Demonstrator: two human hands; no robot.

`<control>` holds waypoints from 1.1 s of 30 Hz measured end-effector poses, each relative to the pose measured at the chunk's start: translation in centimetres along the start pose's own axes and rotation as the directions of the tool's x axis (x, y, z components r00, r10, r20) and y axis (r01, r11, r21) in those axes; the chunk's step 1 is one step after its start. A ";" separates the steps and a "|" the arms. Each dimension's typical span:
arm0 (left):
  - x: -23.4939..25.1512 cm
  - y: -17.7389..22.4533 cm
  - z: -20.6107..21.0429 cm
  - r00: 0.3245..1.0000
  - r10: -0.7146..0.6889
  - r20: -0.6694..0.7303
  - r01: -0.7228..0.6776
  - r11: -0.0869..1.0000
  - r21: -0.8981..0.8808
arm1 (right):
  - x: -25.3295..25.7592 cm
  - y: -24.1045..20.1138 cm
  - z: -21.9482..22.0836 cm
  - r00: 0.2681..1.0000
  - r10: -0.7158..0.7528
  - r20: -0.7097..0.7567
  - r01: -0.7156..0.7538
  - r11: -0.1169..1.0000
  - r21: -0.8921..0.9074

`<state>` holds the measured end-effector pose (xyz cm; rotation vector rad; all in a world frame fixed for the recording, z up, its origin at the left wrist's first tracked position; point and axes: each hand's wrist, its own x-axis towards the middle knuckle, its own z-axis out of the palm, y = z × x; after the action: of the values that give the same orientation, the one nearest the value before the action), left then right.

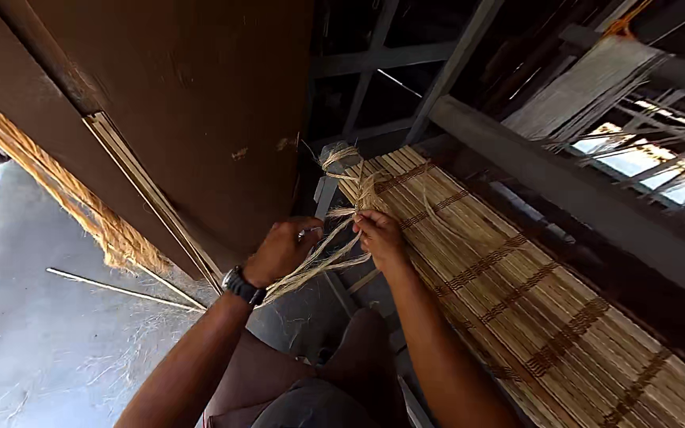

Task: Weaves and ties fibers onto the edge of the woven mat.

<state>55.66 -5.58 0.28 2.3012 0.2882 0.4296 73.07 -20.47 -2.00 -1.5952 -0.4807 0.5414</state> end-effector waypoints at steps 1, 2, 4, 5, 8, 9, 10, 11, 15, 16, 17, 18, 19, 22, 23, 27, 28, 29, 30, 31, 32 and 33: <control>2.0 0.2 1.6 1.000 -0.018 0.014 0.018 0.999 -0.051 | 0.0 0.0 0.1 1.000 0.012 0.003 -0.012 0.999 0.030; 3.7 0.3 3.1 0.999 -0.044 0.032 0.047 0.993 -0.108 | 0.0 0.0 0.1 1.000 0.026 0.002 -0.026 0.998 0.055; 6.1 0.1 5.2 0.987 -0.125 0.105 0.148 0.956 -0.252 | 0.1 0.3 0.1 0.999 0.048 -0.005 -0.047 0.994 0.099; 6.7 0.1 5.7 0.977 -0.160 0.142 0.197 0.929 -0.314 | 0.1 0.5 0.0 0.999 0.047 -0.003 -0.046 0.992 0.115; 7.6 0.0 5.7 0.968 -0.179 0.176 0.223 0.933 -0.283 | 0.3 1.1 0.0 1.000 0.012 -0.006 -0.012 0.993 0.119; 7.7 -0.2 5.4 0.970 -0.166 0.175 0.206 0.948 -0.243 | 0.4 1.4 -0.1 1.000 0.003 0.001 -0.004 0.996 0.089; 7.8 -0.3 5.2 0.972 -0.158 0.172 0.192 0.959 -0.210 | 0.5 1.6 -0.2 1.000 -0.008 0.013 0.007 0.999 0.048; 7.9 -0.5 4.9 0.973 -0.156 0.169 0.187 0.965 -0.186 | 0.6 1.8 -0.1 0.999 -0.027 0.019 0.027 1.000 0.006; 8.1 -0.8 4.2 0.965 -0.199 0.170 0.229 0.957 -0.176 | 0.9 2.0 0.5 0.993 -0.116 0.015 0.117 0.983 -0.141; 8.2 -0.8 4.2 0.966 -0.204 0.159 0.231 0.958 -0.171 | 0.9 1.8 0.6 0.993 -0.115 0.020 0.116 0.979 -0.167; 8.2 -0.8 4.2 0.966 -0.210 0.151 0.233 0.960 -0.153 | 0.9 1.7 0.6 0.993 -0.115 0.025 0.118 0.975 -0.189; 8.3 -0.7 4.2 0.966 -0.212 0.148 0.231 0.964 -0.131 | 0.8 1.5 0.6 0.993 -0.117 0.030 0.121 0.970 -0.209; 8.3 -0.7 4.0 0.967 -0.208 0.148 0.224 0.969 -0.106 | 0.7 1.3 0.5 0.993 -0.113 0.038 0.119 0.965 -0.234; 8.4 -0.8 3.7 0.970 -0.181 0.159 0.194 0.979 -0.065 | 0.4 0.5 0.1 0.994 -0.091 0.064 0.108 0.935 -0.337; 8.4 -0.8 3.6 0.972 -0.169 0.164 0.180 0.982 -0.055 | 0.3 0.1 0.1 0.995 -0.079 0.066 0.098 0.916 -0.389; 8.7 -0.5 3.7 0.970 -0.147 0.192 0.145 0.989 0.024 | -0.1 -1.1 -0.6 0.999 -0.023 0.046 0.043 0.865 -0.500; 8.8 -0.4 3.8 0.971 -0.141 0.193 0.133 0.990 0.050 | 0.0 -1.0 -0.8 0.999 -0.003 0.045 0.025 0.875 -0.484; 8.8 -0.3 3.9 0.972 -0.134 0.191 0.123 0.990 0.073 | 0.2 -0.9 -0.9 0.998 0.025 0.051 0.000 0.900 -0.436; 8.7 -0.2 4.0 0.974 -0.128 0.186 0.112 0.989 0.095 | 0.3 -0.7 -0.9 0.996 0.072 0.061 -0.047 0.939 -0.342; 8.7 -0.2 4.2 0.978 -0.116 0.175 0.097 0.989 0.112 | 0.2 -0.8 -0.8 0.988 0.135 0.079 -0.118 0.975 -0.189; 8.6 -0.1 4.4 0.981 -0.106 0.162 0.087 0.989 0.119 | 0.0 -0.9 -0.7 0.972 0.204 0.119 -0.206 0.979 0.005; 8.5 0.0 4.6 0.984 -0.104 0.148 0.087 0.989 0.118 | -0.1 -0.9 -0.5 0.951 0.260 0.166 -0.290 0.938 0.191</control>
<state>65.21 -5.74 -0.84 2.4020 0.3519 0.1902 73.32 -20.87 -1.03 -1.4309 -0.2904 0.8926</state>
